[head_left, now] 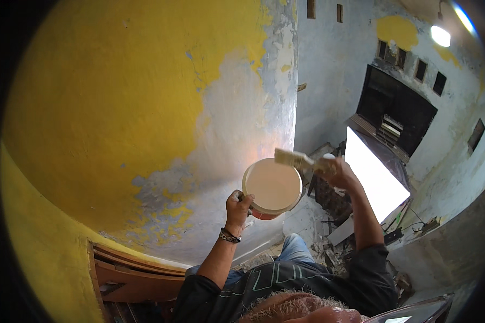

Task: The recorder is painting a ceiling or high wall area with white paint using a brush while standing on a ladder.

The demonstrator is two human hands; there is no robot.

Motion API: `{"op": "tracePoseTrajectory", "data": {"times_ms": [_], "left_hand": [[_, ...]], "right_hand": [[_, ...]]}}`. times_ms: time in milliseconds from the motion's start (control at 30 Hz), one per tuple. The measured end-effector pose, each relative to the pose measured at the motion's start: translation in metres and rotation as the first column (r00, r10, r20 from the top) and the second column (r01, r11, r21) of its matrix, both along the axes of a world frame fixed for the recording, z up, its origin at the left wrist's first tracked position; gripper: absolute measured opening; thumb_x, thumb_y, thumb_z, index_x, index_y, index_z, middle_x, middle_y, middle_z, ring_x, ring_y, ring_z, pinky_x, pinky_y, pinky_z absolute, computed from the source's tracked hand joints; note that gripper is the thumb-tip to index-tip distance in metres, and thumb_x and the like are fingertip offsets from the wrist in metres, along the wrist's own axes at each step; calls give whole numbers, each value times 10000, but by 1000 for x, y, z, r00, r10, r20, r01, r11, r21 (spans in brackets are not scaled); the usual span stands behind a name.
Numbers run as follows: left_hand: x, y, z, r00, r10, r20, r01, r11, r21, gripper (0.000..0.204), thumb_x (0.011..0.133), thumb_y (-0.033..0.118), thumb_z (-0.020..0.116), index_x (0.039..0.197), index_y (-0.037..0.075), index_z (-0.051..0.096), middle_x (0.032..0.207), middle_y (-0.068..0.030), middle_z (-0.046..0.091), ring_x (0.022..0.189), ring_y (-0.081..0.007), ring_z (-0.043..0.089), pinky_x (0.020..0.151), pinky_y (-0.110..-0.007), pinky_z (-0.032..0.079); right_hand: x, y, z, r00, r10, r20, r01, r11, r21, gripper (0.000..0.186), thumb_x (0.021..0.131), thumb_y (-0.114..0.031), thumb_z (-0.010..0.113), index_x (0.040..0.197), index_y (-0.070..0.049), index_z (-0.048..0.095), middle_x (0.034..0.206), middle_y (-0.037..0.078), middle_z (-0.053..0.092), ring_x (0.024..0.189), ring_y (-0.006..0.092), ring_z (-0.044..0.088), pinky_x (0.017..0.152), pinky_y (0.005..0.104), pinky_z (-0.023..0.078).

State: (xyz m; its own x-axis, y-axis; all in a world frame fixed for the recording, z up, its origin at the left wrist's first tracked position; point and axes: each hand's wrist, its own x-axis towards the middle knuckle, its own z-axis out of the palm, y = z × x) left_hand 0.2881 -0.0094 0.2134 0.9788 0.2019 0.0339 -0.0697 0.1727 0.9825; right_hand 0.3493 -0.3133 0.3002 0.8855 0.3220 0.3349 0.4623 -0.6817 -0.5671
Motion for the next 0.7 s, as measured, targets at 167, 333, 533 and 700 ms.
{"op": "tracePoseTrajectory", "data": {"times_ms": [167,333,533,700], "left_hand": [[7,-4,13,999,-9,-34,10,999,43,204,764,175,651,724,67,483,576,-10,514,413,-45,419,363,-183,320],[-5,5,-12,1000,25,5,-25,999,45,188,770,170,633,733,62,484,569,-14,511,416,-53,429,364,-188,332],[-76,57,-56,976,159,-152,-163,987,-13,117,730,101,601,770,56,501,611,-6,498,433,-64,434,365,-201,343],[-140,102,-113,933,304,-190,-309,951,7,98,704,52,579,713,60,482,586,-6,484,432,-80,439,384,-212,343]], "right_hand": [[50,11,128,945,-113,307,205,936,-287,84,796,-202,591,855,-170,640,710,75,635,636,240,625,598,386,484],[122,17,226,700,-107,706,447,836,-317,129,792,-217,605,908,-196,656,767,69,653,726,256,636,670,403,491],[102,14,242,757,-87,647,457,779,-430,143,777,-233,655,916,-203,671,807,41,660,807,230,629,750,407,465],[116,39,220,781,-68,621,515,632,-578,161,785,-247,650,944,-231,664,802,25,654,778,202,627,710,405,489]]}}
